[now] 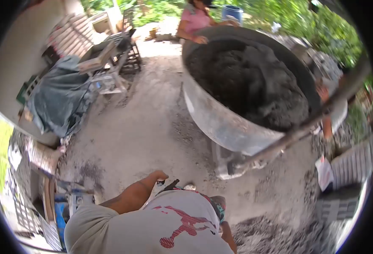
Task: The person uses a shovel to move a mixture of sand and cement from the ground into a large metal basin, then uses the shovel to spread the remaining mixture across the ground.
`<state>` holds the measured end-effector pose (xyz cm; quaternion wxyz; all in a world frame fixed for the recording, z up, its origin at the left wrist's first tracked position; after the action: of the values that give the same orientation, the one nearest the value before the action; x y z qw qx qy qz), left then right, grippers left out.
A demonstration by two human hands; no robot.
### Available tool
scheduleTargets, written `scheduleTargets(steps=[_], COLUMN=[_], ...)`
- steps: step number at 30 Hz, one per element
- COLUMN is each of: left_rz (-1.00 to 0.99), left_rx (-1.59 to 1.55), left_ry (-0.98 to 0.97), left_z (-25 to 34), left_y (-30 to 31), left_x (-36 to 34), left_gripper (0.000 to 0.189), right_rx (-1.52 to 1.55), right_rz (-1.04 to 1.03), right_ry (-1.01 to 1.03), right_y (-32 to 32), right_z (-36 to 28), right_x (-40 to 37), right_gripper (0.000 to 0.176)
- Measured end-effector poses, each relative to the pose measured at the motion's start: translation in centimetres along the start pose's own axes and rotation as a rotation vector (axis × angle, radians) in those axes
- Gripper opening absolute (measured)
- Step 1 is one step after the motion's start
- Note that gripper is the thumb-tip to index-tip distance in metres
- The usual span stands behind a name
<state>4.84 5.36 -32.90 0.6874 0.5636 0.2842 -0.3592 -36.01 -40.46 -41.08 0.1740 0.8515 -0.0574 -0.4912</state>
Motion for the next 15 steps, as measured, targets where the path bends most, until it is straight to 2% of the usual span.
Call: scheduleTargets(steps=[4,5,7,8,10,12,15], left_rz=[0.274,0.369,0.489,0.502,0.283,0.224,0.300], left_rx=[-0.242,-0.261,-0.383,-0.437,-0.575,-0.539,-0.468], left_ry=[0.091,0.147,0.369,0.421,0.442,0.314,0.247], left_z=[-12.1,-15.2,-22.0,-23.9,-26.8,-26.3,-30.3], left_y=[7.7,9.7,9.7,9.6,8.3,10.6,10.6], left_x=[-4.0,-5.3,-5.3,-5.4,-4.1,-5.7,-2.0], left_gripper=[0.062,0.064,0.065,0.065,0.061,0.059,0.057], right_rx=[0.084,0.060,-0.004,-0.042,-0.112,-0.189,-0.265], right_rz=[-0.039,-0.055,-0.105,-0.134,-0.181,-0.224,-0.259], right_ry=[-0.045,-0.030,0.037,0.075,0.132,0.182,0.193], right_y=[3.6,3.7,2.8,1.9,0.0,-2.7,-6.5], right_z=[-13.0,-17.3,-26.1,-30.5,-38.3,-45.6,-52.2], right_x=[4.3,5.7,8.9,10.4,12.9,15.1,20.2], right_gripper=[0.038,0.040,0.044,0.047,0.052,0.058,0.068])
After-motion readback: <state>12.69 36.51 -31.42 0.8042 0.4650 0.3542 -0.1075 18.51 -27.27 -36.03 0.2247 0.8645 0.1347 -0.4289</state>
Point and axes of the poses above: each hand's wrist, its own x-axis towards the middle knuckle, its own y-axis out of the back of the hand, z = x × y, the point moved 10 cm from there along x, towards the middle knuckle, and after that the axes turned 10 degrees about x, right-handed, at the moved point
